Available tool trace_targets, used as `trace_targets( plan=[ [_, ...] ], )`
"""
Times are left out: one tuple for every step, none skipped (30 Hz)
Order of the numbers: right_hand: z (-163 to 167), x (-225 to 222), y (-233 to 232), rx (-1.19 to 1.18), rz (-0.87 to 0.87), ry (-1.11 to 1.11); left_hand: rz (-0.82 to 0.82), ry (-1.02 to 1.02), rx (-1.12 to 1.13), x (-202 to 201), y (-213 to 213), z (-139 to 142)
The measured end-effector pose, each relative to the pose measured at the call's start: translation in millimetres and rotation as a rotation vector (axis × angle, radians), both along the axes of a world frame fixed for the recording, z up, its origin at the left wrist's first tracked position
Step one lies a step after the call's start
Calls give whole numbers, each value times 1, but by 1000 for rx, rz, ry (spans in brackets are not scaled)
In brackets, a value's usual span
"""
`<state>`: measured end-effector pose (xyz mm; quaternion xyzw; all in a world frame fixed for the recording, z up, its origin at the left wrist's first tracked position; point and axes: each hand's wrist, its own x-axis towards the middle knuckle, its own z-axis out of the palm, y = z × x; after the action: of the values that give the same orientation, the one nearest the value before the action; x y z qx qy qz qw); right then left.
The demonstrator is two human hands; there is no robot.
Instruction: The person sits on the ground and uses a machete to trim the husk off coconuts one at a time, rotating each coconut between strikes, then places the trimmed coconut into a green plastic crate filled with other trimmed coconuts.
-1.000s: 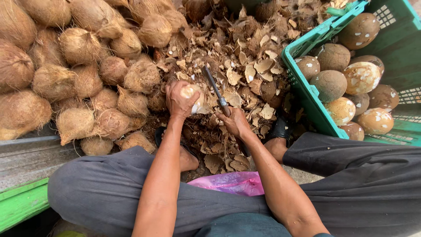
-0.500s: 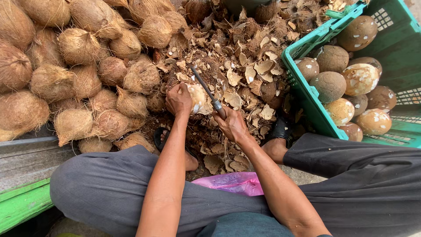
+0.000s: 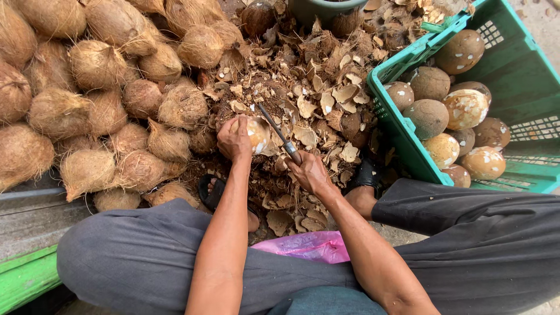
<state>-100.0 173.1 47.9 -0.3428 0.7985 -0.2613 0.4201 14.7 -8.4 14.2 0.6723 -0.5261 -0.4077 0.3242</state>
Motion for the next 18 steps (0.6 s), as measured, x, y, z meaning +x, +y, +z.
trace_targets(
  plan=[
    [4, 2, -1, -28, 9, 21, 2, -32, -11, -2, 1, -1],
    [9, 6, -1, -50, 22, 36, 7, -70, -16, -4, 1, -2],
    [14, 9, -2, -77, 34, 55, 12, -103, -26, -6, 1, -2],
    [19, 11, -3, -162, 51, 75, 5, -130, 8, -8, 1, -3],
    [22, 14, -4, -244, 68, 93, -3, -160, 45, -9, 1, -4],
    [25, 17, -3, -321, 84, 105, -11, -196, 88, -10, 1, -5],
    [26, 18, -2, -278, 80, 110, -9, -174, 24, -10, 3, -6],
    [26, 18, -2, -243, 73, 123, -9, -145, -48, -11, 4, -7],
    [25, 17, -1, -205, 66, 133, -9, -118, -118, -11, 5, -8],
    [24, 15, 0, -153, 53, 107, -6, -117, -153, -12, 7, -9],
    [22, 13, 0, -99, 43, 78, 0, -118, -187, -13, 9, -11],
    [19, 9, 0, -51, 29, 53, 2, -116, -228, -14, 10, -11],
    [17, 7, 0, -14, 1, 51, 1, -119, -211, -15, 11, -11],
    [16, 4, 1, 16, -26, 55, 3, -115, -199, -16, 11, -13],
    [14, 1, 1, 38, -46, 65, 13, -106, -195, -18, 10, -13],
    [13, 0, 1, -37, -37, 86, -5, -141, -220, -19, 10, -12],
    [13, 0, 2, -89, -30, 95, -28, -188, -223, -21, 10, -12],
    [12, 0, 2, -140, -24, 101, -53, -236, -225, -22, 11, -9]
  ],
)
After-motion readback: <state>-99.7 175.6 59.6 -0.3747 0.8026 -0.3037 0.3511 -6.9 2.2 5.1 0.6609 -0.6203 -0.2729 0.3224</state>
